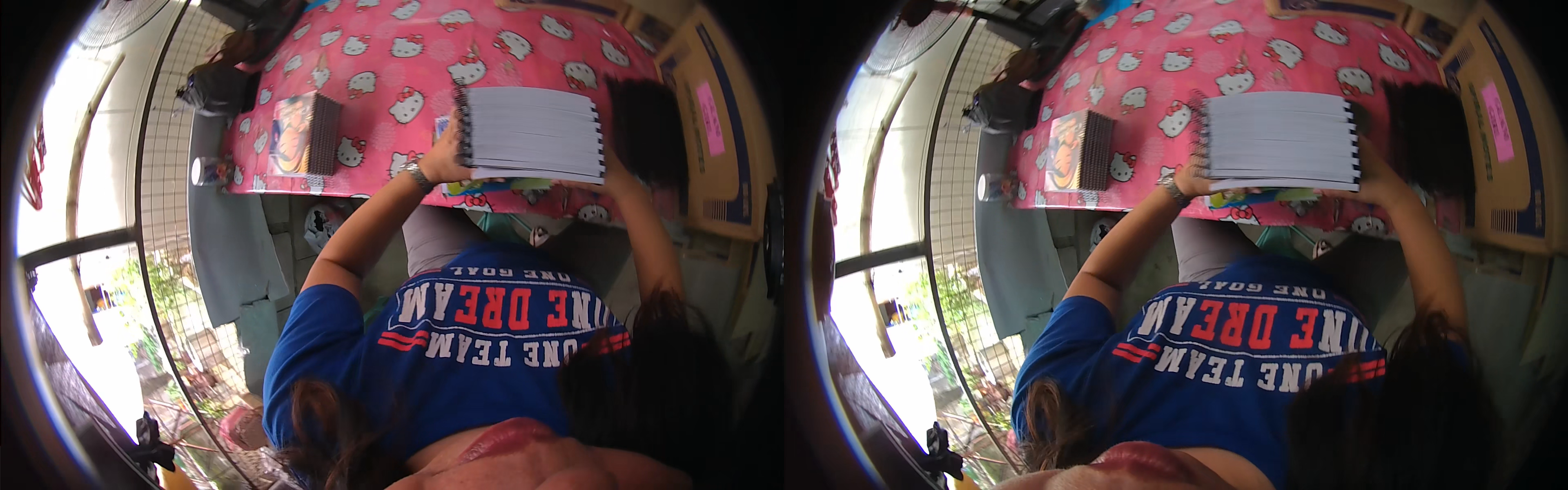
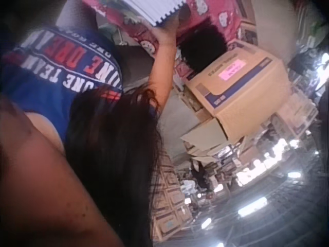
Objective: The person is wrapping notebooks in plastic film by hand. They use scissors to trim the film and secure it around the covers with tape.
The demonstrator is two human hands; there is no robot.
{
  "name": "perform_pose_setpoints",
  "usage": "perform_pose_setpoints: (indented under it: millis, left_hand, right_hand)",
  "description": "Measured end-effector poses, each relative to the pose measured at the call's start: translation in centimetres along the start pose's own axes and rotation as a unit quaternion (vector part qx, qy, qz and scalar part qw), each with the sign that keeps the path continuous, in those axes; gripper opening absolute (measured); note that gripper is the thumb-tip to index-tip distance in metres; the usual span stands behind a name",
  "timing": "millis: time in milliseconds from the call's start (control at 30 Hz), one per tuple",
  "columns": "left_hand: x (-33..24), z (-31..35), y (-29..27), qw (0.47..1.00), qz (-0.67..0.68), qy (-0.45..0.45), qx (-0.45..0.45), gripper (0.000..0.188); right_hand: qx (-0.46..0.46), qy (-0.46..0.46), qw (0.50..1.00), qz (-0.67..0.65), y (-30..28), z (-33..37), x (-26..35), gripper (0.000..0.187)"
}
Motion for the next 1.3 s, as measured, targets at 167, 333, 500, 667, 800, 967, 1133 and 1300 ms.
perform_pose_setpoints:
  millis: [167, 333, 500, 667, 800, 967, 1133, 1300]
  left_hand:
    - [-9.2, -0.1, -3.1, 0.976, 0.082, 0.133, -0.149, 0.102]
    - [-7.8, 8.8, -9.9, 0.941, 0.246, -0.030, -0.229, 0.062]
    - [-6.8, 19.2, -19.3, 0.857, 0.367, -0.131, -0.336, 0.049]
    - [-7.4, 26.0, -29.1, 0.819, 0.358, -0.230, -0.385, 0.035]
    - [-4.2, 31.1, -34.3, 0.810, 0.363, -0.291, -0.356, 0.042]
    - [4.0, 34.5, -34.6, 0.802, 0.156, -0.406, -0.409, 0.061]
    - [6.0, 34.7, -33.3, 0.830, 0.162, -0.368, -0.385, 0.075]
    - [5.0, 33.1, -34.4, 0.840, 0.128, -0.376, -0.368, 0.078]
  right_hand:
    - [0.019, 0.019, 0.998, -0.055, -5.4, -4.4, 7.1, 0.098]
    - [0.040, 0.036, 0.992, -0.113, -2.3, -14.1, 12.9, 0.091]
    - [0.143, 0.066, 0.936, -0.314, 9.8, -25.1, 17.4, 0.076]
    - [0.137, 0.071, 0.867, -0.474, 16.2, -31.2, 25.3, 0.081]
    - [0.104, 0.110, 0.867, -0.475, 22.5, -37.0, 26.4, 0.069]
    - [0.119, 0.201, 0.864, -0.447, 27.5, -39.3, 24.9, 0.076]
    - [0.201, 0.196, 0.837, -0.471, 25.6, -37.6, 25.7, 0.083]
    - [0.242, 0.150, 0.826, -0.486, 23.8, -36.7, 25.3, 0.085]
Point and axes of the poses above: each hand's wrist, its own z-axis away from the middle knuckle, its own y-axis out of the palm, x = y × z, the point moved 3 cm from there along -z, towards the middle knuckle, and after that the axes turned 6 degrees about x, right-handed, at the moved point
